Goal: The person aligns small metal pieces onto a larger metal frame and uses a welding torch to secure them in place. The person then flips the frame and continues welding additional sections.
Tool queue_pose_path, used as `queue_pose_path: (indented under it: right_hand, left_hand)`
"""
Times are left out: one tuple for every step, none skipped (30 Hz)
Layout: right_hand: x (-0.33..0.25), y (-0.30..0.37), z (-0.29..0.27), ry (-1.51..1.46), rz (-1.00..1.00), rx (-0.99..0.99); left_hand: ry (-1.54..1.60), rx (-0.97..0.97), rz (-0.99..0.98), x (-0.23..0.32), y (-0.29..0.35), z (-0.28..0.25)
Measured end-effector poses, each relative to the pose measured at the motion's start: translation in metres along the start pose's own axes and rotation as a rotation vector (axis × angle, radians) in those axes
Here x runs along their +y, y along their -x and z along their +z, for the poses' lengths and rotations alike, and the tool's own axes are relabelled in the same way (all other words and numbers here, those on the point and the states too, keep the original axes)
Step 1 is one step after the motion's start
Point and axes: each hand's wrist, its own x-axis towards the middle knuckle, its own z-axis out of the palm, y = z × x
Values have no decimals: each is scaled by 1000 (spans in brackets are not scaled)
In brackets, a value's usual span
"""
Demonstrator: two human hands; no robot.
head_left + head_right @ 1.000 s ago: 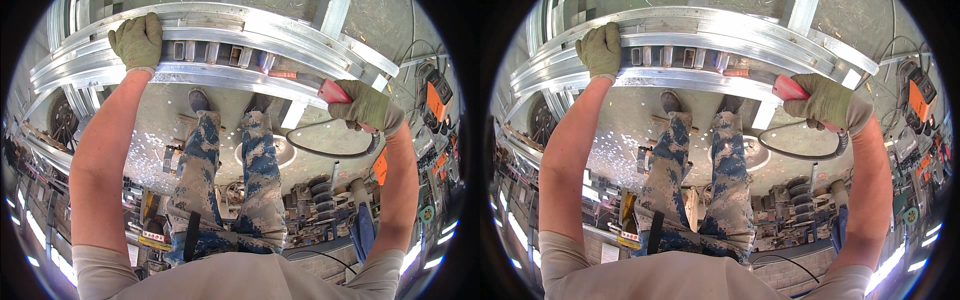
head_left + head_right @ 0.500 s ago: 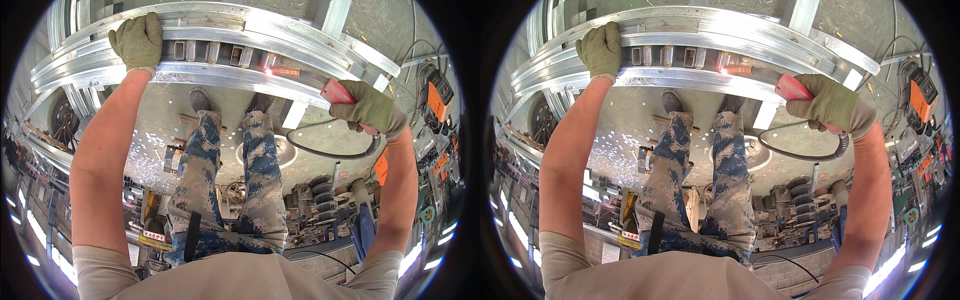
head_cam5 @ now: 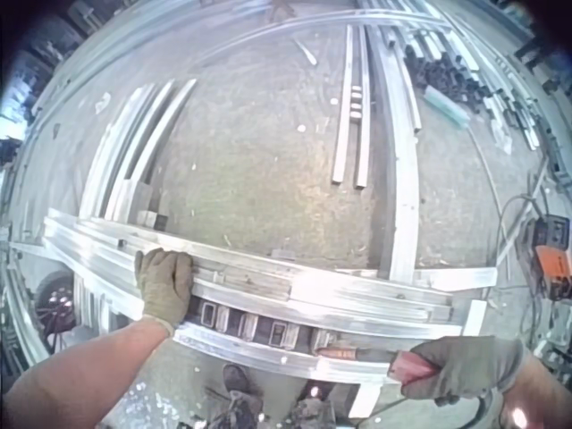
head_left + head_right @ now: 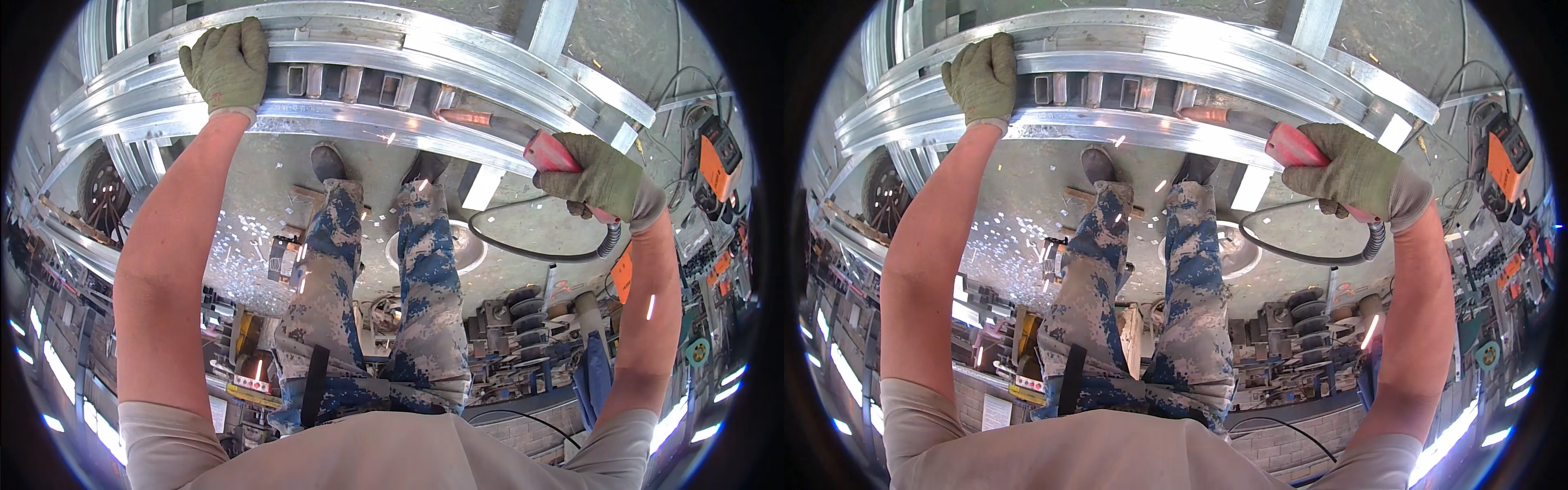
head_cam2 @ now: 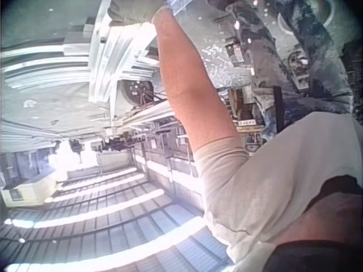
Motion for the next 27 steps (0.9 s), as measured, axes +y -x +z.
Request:
queue_pose_path:
  right_hand:
    - [1, -2, 0, -17, -2, -2]
    - [2, -3, 0, -37, -3, -3]
    - [2, -3, 1, -26, -11, -5]
    - [2, -4, 2, -15, -18, -6]
    - [2, -4, 3, -3, -27, -8]
    - [2, -4, 3, -6, -32, -11]
    - [3, -4, 3, -8, -38, -14]
    - [3, -5, 3, -10, -42, -16]
    - [3, -5, 3, 3, -35, -17]
    - [2, -5, 3, 16, -28, -17]
    - [2, -6, 4, 25, -18, -18]
    - [3, -5, 5, 14, -26, -9]
    - [5, -4, 6, 2, -34, 1]
    - [6, -4, 7, -9, -43, 13]
    - [8, -5, 8, -13, -44, 7]
    - [11, -6, 8, -18, -45, 2]
    - [12, -7, 7, -19, -47, -7]
    - [11, -6, 7, -15, -40, -4]
    - [10, -5, 7, -11, -33, -1]
    - [9, -5, 9, -11, -22, 6]
    - [8, -5, 12, -19, -14, 9]
    - [7, -5, 14, -26, -5, 13]
    - [6, -4, 12, -31, -2, 7]
    - [7, -3, 11, -17, -6, -5]
    - [7, -3, 9, -3, -10, -17]
    - [7, -3, 9, 10, -11, -24]
    - [7, -1, 10, -2, -6, -3]
  left_hand:
    - [-4, -7, -4, 0, 0, 0]
    - [-7, -12, -5, 0, -2, 0]
    - [-10, -18, -6, 0, -2, 0]
    - [-3, -14, -5, 0, -2, 0]
    - [4, -8, -5, 0, -1, 0]
    - [10, -3, -4, 0, -1, 0]
    - [3, 6, 0, -1, -1, 0]
    - [-2, 14, 3, 0, 0, 0]
    - [-8, 23, 6, 0, 0, 0]
    - [15, 11, -9, 0, -1, 0]
    - [39, -3, -21, -1, -1, 1]
    - [63, -17, -33, 0, -2, 0]
    - [47, -47, -26, -1, -4, -1]
    - [31, -74, -20, 0, -6, -5]
    - [15, -101, -13, 0, -8, -6]
    - [46, -68, -39, 3, -8, -6]
    - [42, -54, -38, 3, -7, -7]
    - [37, -40, -37, 4, -7, -8]
    - [33, -27, -36, 4, -7, -9]
    - [27, -15, -15, 3, -7, -6]
    - [22, -3, 6, 2, -7, -2]
    - [17, 10, 28, 1, -7, 2]
    - [41, 66, 21, 3, -9, 1]
    - [43, 17, 10, 3, -8, -3]
    - [46, -32, -2, 4, -7, -8]
    - [25, -23, -2, 3, -6, -6]
    - [3, -14, -1, 0, -4, -2]
